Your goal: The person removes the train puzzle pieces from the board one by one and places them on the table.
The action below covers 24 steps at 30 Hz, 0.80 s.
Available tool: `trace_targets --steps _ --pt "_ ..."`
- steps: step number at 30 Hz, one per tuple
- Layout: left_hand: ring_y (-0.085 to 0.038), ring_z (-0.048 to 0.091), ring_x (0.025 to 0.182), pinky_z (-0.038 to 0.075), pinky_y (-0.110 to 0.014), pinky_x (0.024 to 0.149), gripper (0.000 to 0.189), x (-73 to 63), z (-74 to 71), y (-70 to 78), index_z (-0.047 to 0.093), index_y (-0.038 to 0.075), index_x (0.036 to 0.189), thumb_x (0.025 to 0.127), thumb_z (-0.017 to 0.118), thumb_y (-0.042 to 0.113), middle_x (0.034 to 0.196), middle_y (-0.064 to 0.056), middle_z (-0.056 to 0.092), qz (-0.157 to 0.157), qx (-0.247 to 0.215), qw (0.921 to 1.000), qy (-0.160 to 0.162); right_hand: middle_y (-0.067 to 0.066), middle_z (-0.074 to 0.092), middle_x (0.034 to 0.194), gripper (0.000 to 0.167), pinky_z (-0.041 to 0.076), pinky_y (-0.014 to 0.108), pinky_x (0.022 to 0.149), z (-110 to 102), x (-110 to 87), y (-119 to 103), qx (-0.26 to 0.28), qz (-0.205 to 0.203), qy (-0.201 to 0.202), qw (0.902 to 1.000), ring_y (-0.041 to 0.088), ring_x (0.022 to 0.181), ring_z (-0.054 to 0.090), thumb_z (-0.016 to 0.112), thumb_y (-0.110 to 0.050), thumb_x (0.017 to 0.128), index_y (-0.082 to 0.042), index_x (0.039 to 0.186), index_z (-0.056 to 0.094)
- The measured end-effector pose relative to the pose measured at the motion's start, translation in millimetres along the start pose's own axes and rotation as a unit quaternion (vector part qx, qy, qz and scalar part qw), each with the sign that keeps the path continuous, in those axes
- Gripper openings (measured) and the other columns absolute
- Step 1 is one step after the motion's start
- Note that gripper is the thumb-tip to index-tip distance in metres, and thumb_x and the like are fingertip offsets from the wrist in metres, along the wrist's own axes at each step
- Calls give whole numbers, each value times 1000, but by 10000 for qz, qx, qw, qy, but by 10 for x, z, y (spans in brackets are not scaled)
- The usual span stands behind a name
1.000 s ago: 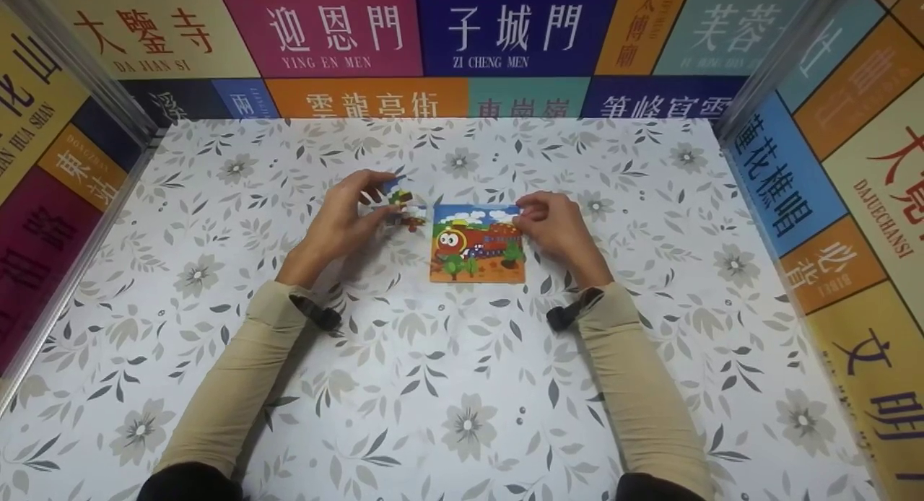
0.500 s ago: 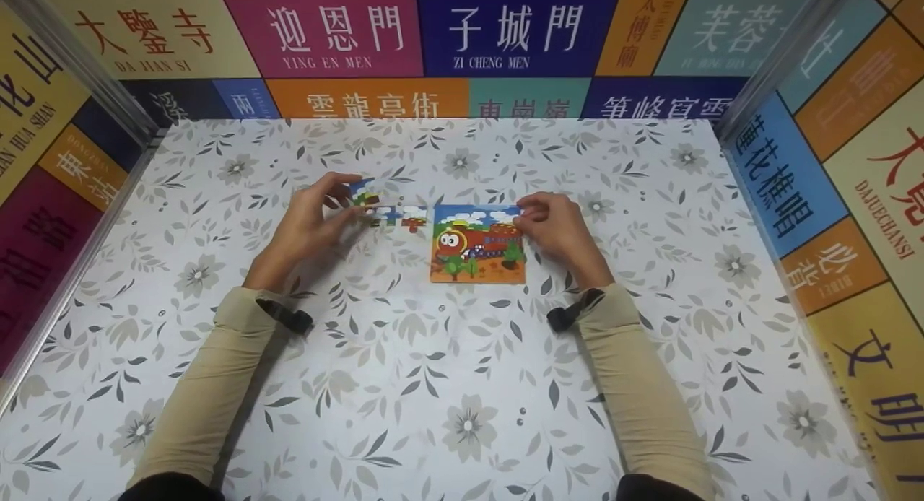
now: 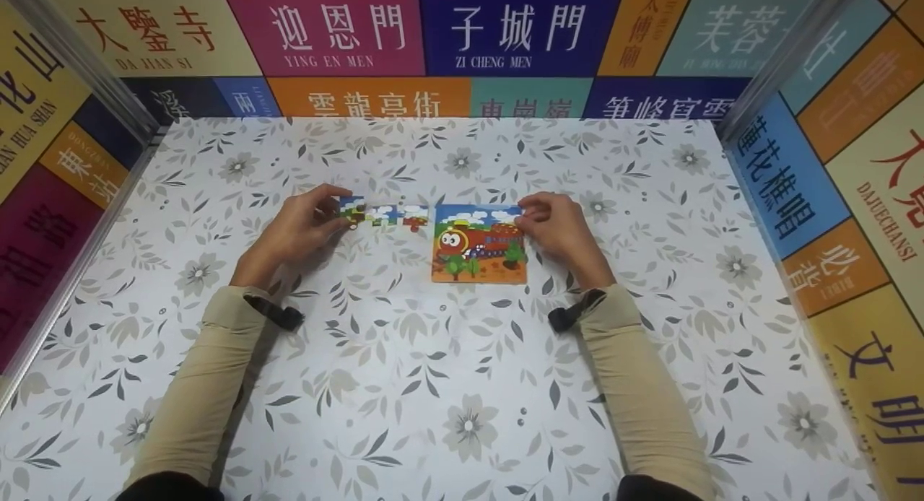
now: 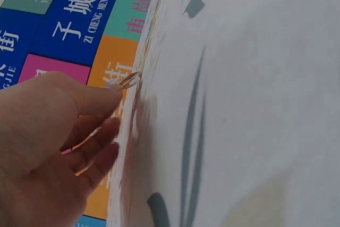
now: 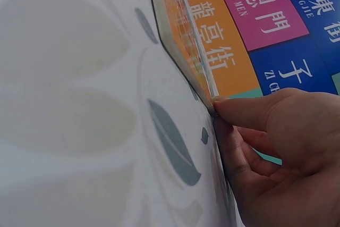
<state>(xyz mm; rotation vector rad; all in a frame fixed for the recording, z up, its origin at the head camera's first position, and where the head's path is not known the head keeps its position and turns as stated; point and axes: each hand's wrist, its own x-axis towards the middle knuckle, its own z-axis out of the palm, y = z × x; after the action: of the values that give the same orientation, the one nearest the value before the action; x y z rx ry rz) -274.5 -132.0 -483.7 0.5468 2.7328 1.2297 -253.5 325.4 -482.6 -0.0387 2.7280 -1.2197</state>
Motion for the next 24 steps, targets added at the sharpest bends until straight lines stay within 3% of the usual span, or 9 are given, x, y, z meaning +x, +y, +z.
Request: trace_targets --steps 5,11,24 --pt "-26 62 100 51 -42 92 46 -8 -29 -46 62 12 149 104 72 14 117 -12 69 -6 147 9997 -198 14 74 127 41 54 29 97 -8 -10 5 -41 11 9 10000 28 118 71 75 -27 104 -12 142 69" --pt "-31 61 108 51 -47 99 46 -21 -18 -39 65 5 147 103 72 16 124 -19 64 113 671 9970 -367 18 73 130 41 52 16 86 -14 -28 -1 6 -69 -48 10000 30 119 71 73 -24 105 -9 143 68" --pt "-30 54 108 47 -45 97 46 -35 4 -18 62 7 152 108 67 20 130 -18 58 -5 744 9964 -402 17 73 130 43 51 21 90 -15 -23 -3 -79 -67 -58 9999 31 120 71 73 -29 105 -11 144 68"
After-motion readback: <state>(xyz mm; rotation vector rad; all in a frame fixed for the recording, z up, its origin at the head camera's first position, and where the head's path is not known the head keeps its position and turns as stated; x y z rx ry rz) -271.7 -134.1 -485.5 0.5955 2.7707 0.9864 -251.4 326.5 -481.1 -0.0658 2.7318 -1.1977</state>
